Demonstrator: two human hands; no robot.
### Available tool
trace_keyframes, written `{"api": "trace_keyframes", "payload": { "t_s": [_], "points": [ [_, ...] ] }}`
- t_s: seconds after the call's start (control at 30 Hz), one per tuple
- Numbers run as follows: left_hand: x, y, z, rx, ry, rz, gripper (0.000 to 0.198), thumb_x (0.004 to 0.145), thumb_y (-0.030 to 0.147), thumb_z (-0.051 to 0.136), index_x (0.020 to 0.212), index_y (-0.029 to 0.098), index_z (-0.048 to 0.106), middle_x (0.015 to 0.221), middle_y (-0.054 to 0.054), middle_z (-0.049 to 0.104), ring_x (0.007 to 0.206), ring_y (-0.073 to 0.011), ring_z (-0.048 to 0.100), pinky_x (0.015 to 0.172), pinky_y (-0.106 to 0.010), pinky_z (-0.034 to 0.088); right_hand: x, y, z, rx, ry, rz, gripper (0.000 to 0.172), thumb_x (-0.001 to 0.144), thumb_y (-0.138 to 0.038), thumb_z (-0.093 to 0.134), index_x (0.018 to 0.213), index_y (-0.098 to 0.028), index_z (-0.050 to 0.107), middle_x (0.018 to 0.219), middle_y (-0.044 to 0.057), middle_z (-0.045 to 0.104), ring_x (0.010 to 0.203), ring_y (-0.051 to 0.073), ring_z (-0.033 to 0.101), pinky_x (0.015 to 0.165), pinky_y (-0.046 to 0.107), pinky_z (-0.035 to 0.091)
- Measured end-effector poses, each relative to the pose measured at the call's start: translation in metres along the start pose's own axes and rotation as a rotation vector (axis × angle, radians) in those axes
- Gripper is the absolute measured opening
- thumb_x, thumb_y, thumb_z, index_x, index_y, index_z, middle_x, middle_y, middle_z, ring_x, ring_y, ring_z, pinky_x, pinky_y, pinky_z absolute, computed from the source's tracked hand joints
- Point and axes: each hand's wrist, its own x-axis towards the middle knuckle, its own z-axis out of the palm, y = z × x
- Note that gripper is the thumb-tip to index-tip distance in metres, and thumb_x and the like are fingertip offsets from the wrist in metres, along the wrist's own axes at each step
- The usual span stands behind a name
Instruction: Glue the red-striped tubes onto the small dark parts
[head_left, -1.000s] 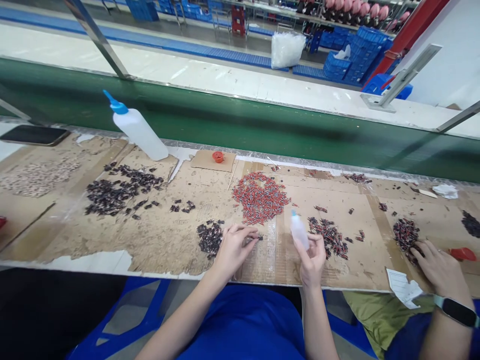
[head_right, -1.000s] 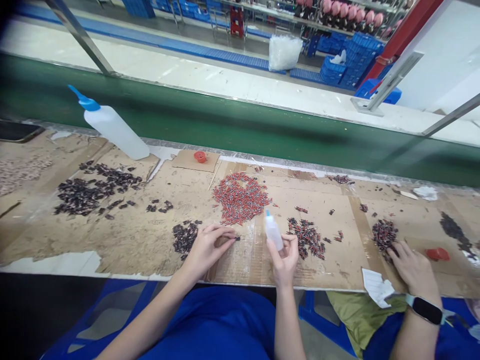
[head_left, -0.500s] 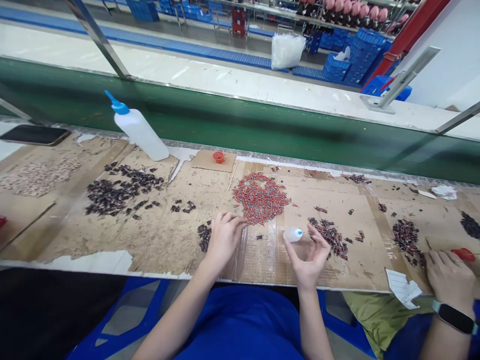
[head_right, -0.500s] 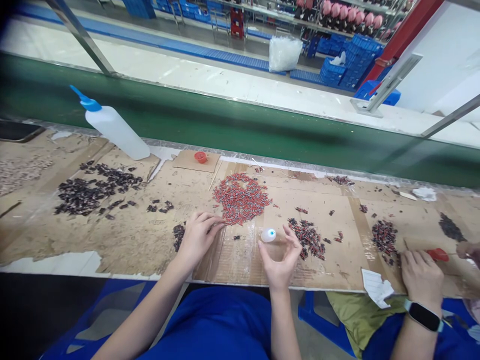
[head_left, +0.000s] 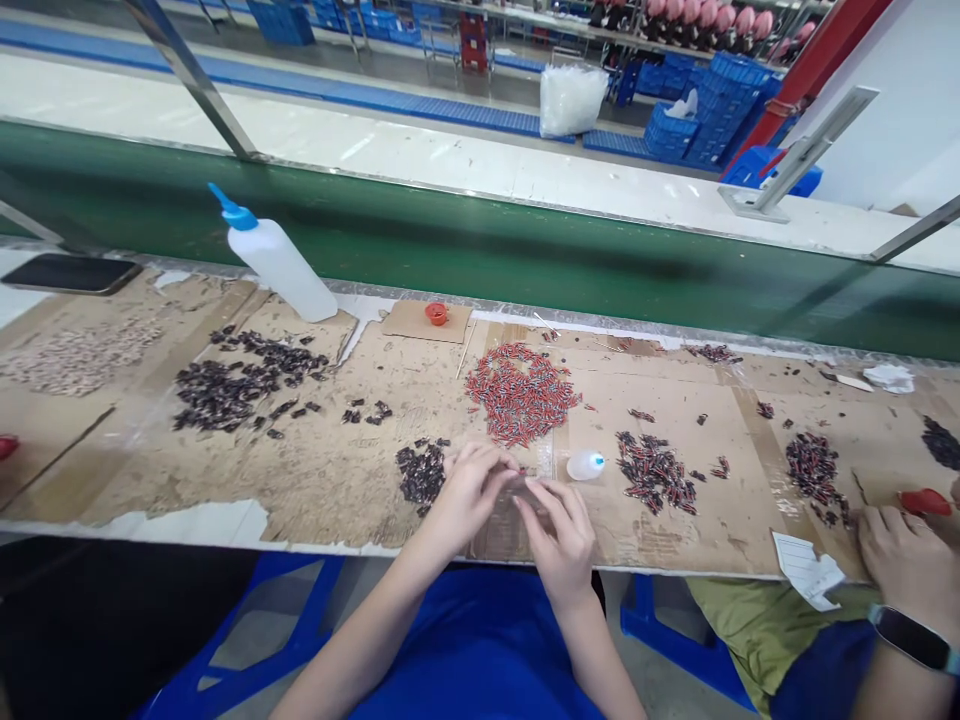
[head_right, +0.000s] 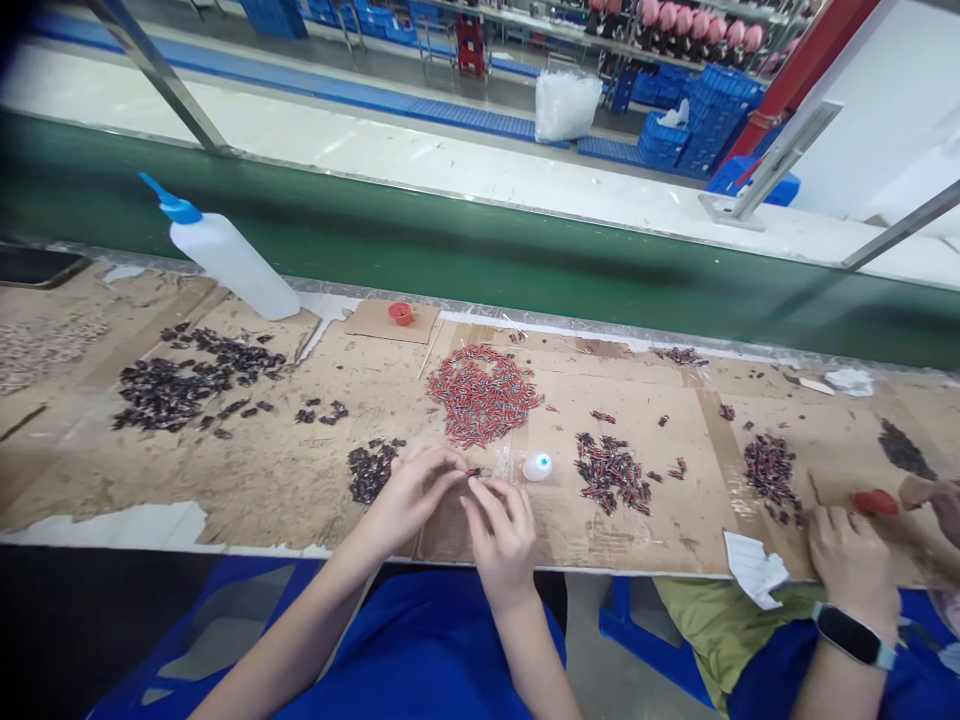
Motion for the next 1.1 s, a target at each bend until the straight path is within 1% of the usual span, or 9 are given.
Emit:
{"api": "trace_keyframes", "payload": {
  "t_s": [0.1,0.33,0.47,0.53,0.63,0.77,0.9,1.0,1.1],
  "points": [
    [-0.009,0.008,0.001,-0.130,-0.054,0.039,0.010,0.088,0.021,0.056,0.083,0.022,0.065,0.087,-0.003,0.070,0.092,-0.0219,0.058,0.084,-0.036,0.039,-0.002,0.007,0.001,-0.010,0.009,-0.053,0.031,0.087,-0.009,0.058,0.114,-0.023,0.066,0.088,0.007,0.069,0.081,0.018,0.066,0.071,0.031,0.058],
    [-0.011,0.011,0.003,-0.275,-0.064,0.040,0.004,0.083,0.023,0.062,0.081,0.020,0.064,0.084,-0.004,0.069,0.088,-0.0203,0.062,0.084,-0.034,0.044,-0.008,0.011,0.000,-0.055,0.068,-0.089,0.038,0.087,-0.008,0.058,0.122,-0.021,0.062,0.088,0.009,0.070,0.079,0.019,0.066,0.067,0.031,0.058],
    [-0.010,0.009,0.003,-0.258,-0.021,0.013,0.007,0.082,0.027,0.063,0.080,0.021,0.066,0.083,-0.004,0.070,0.087,-0.0208,0.062,0.083,-0.034,0.045,-0.010,0.009,0.000,-0.064,0.098,-0.072,0.032,0.085,-0.007,0.060,0.111,-0.023,0.069,0.081,0.007,0.069,0.076,0.018,0.066,0.067,0.030,0.058],
    [-0.009,0.007,0.002,-0.278,-0.058,0.024,0.008,0.082,0.027,0.063,0.080,0.020,0.066,0.083,-0.003,0.071,0.086,-0.0205,0.063,0.083,-0.033,0.046,-0.010,0.009,0.000,-0.035,0.071,-0.064,0.030,0.086,-0.005,0.058,0.106,-0.024,0.071,0.078,0.006,0.069,0.075,0.017,0.066,0.067,0.030,0.058],
    [-0.008,0.002,0.001,-0.243,-0.064,0.030,0.007,0.082,0.026,0.064,0.083,0.020,0.067,0.085,-0.004,0.072,0.086,-0.0208,0.064,0.084,-0.035,0.045,-0.011,0.011,-0.001,-0.010,0.054,-0.013,0.027,0.086,-0.006,0.058,0.102,-0.022,0.072,0.080,0.006,0.071,0.075,0.017,0.066,0.068,0.031,0.058],
    [-0.004,-0.006,0.010,0.057,0.100,-0.002,0.009,0.085,0.022,0.062,0.088,0.023,0.070,0.095,-0.005,0.072,0.098,-0.0251,0.059,0.089,-0.042,0.040,-0.012,0.013,-0.002,0.002,0.082,0.114,0.019,0.086,-0.011,0.061,0.098,-0.020,0.073,0.080,0.006,0.071,0.075,0.017,0.067,0.070,0.030,0.058],
    [-0.002,-0.009,0.022,0.208,0.146,0.014,0.012,0.084,0.016,0.061,0.087,0.023,0.072,0.102,-0.007,0.069,0.103,-0.0267,0.054,0.088,-0.043,0.041,-0.012,0.013,-0.003,0.079,0.035,0.213,0.018,0.087,-0.012,0.060,0.096,-0.020,0.073,0.084,0.006,0.073,0.080,0.017,0.069,0.074,0.030,0.059],
    [-0.001,-0.009,0.023,0.147,0.105,0.033,0.014,0.085,0.014,0.059,0.085,0.021,0.071,0.101,-0.008,0.070,0.103,-0.0264,0.055,0.087,-0.042,0.043,-0.011,0.013,-0.004,0.124,0.029,0.249,0.021,0.087,-0.010,0.057,0.096,-0.021,0.073,0.087,0.006,0.075,0.082,0.017,0.070,0.077,0.030,0.059],
    [-0.002,-0.007,0.018,-0.061,0.002,0.071,0.014,0.086,0.014,0.057,0.085,0.020,0.070,0.089,-0.005,0.072,0.090,-0.0216,0.062,0.083,-0.037,0.047,-0.010,0.014,-0.005,0.170,0.028,0.250,0.023,0.087,-0.009,0.056,0.096,-0.022,0.073,0.090,0.006,0.074,0.086,0.017,0.070,0.079,0.031,0.059]
  ]
}}
